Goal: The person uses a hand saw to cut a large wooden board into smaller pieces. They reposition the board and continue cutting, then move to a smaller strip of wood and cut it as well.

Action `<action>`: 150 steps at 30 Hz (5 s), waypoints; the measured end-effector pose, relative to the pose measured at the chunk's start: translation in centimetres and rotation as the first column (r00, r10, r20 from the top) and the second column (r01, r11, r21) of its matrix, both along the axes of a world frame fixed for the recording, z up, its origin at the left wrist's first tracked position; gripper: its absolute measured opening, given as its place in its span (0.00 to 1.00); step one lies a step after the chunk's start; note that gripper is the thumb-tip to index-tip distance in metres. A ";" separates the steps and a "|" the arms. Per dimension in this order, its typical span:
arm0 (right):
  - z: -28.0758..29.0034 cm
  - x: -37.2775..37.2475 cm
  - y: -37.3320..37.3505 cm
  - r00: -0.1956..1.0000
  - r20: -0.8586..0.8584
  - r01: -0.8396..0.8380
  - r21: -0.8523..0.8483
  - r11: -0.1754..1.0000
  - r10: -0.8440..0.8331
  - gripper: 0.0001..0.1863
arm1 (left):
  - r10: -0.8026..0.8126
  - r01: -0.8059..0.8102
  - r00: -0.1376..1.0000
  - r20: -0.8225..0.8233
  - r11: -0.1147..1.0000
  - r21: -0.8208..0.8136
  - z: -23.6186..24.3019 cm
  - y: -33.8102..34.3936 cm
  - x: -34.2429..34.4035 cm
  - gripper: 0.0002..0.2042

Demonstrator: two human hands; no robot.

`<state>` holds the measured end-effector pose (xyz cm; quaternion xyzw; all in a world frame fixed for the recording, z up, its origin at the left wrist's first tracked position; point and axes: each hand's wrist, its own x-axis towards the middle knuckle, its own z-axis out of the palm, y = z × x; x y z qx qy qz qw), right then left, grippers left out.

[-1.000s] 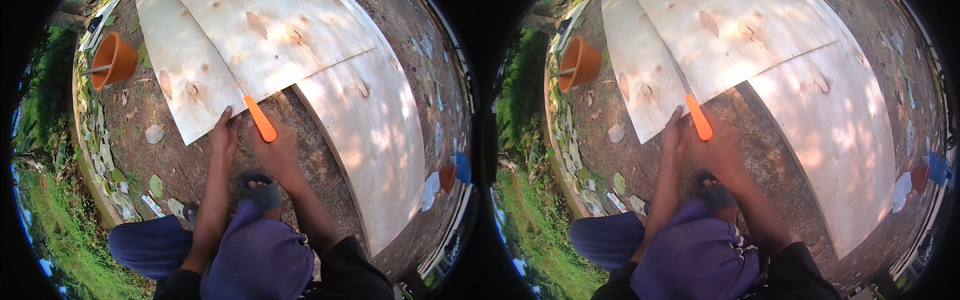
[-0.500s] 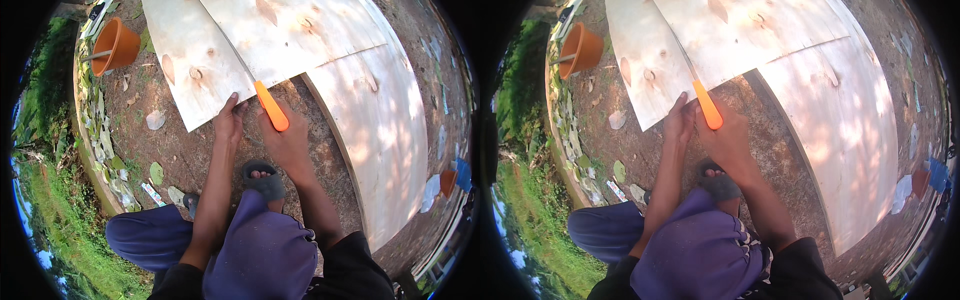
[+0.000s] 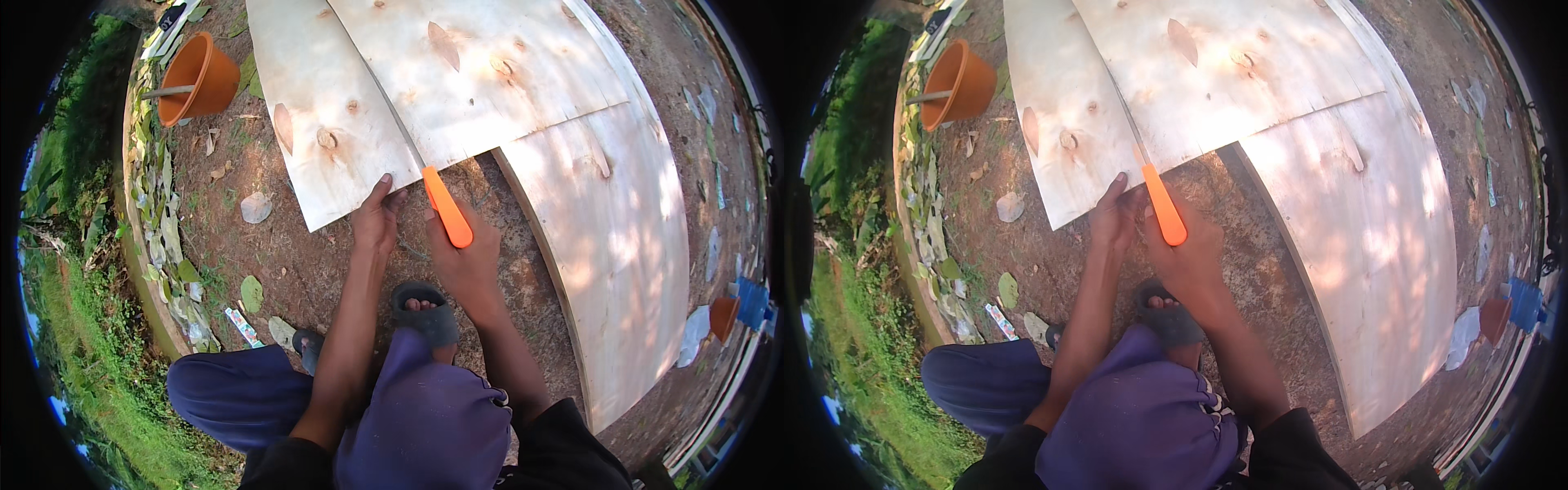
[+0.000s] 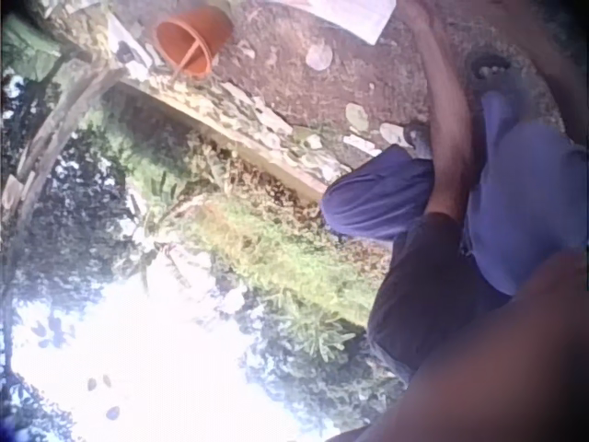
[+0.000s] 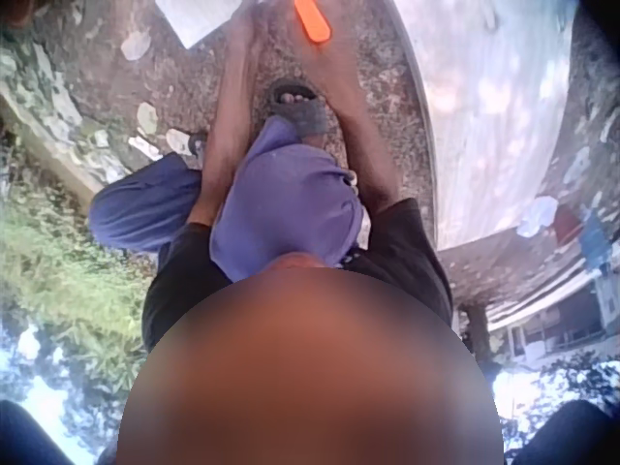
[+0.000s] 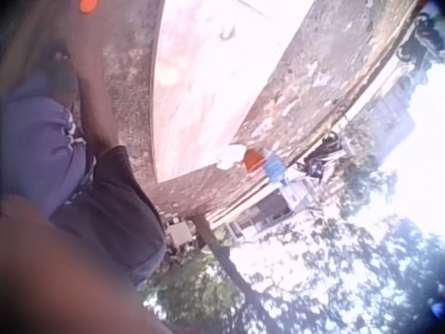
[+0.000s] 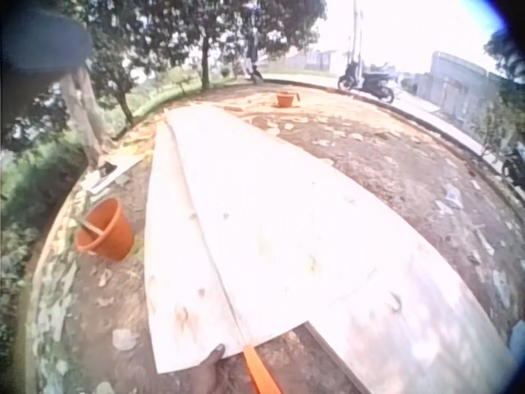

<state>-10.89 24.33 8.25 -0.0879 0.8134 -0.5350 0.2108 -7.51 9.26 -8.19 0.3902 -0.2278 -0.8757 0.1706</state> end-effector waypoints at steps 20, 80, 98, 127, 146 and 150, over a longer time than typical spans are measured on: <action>4.5 7.3 10.2 0.993 -0.063 -0.096 0.127 0.987 0.105 0.21 | 0.017 -0.014 0.999 0.033 0.997 -0.073 3.0 1.3 0.2 0.16; 3.8 7.4 8.1 0.999 -0.005 -0.037 0.065 0.997 0.038 0.22 | 0.055 -0.053 0.998 0.025 0.996 -0.076 2.3 1.0 1.2 0.19; -1.5 -0.2 0.6 0.993 -0.114 0.013 -0.040 0.999 -0.017 0.20 | -0.010 0.014 0.997 -0.074 0.998 0.055 0.1 1.4 -0.6 0.18; -0.2 1.6 2.0 0.991 -0.121 0.052 -0.027 0.998 -0.054 0.11 | 0.038 -0.038 0.999 0.005 0.998 -0.050 1.9 1.7 -0.4 0.17; -2.0 -1.4 -2.2 0.983 -0.163 0.058 -0.130 0.990 -0.079 0.12 | -0.031 0.037 0.996 -0.081 0.997 0.065 0.0 0.6 0.2 0.21; 1.6 6.3 7.3 0.991 -0.126 -0.040 0.056 0.998 0.046 0.20 | 0.029 -0.028 0.999 0.027 0.999 -0.032 2.4 1.5 0.2 0.19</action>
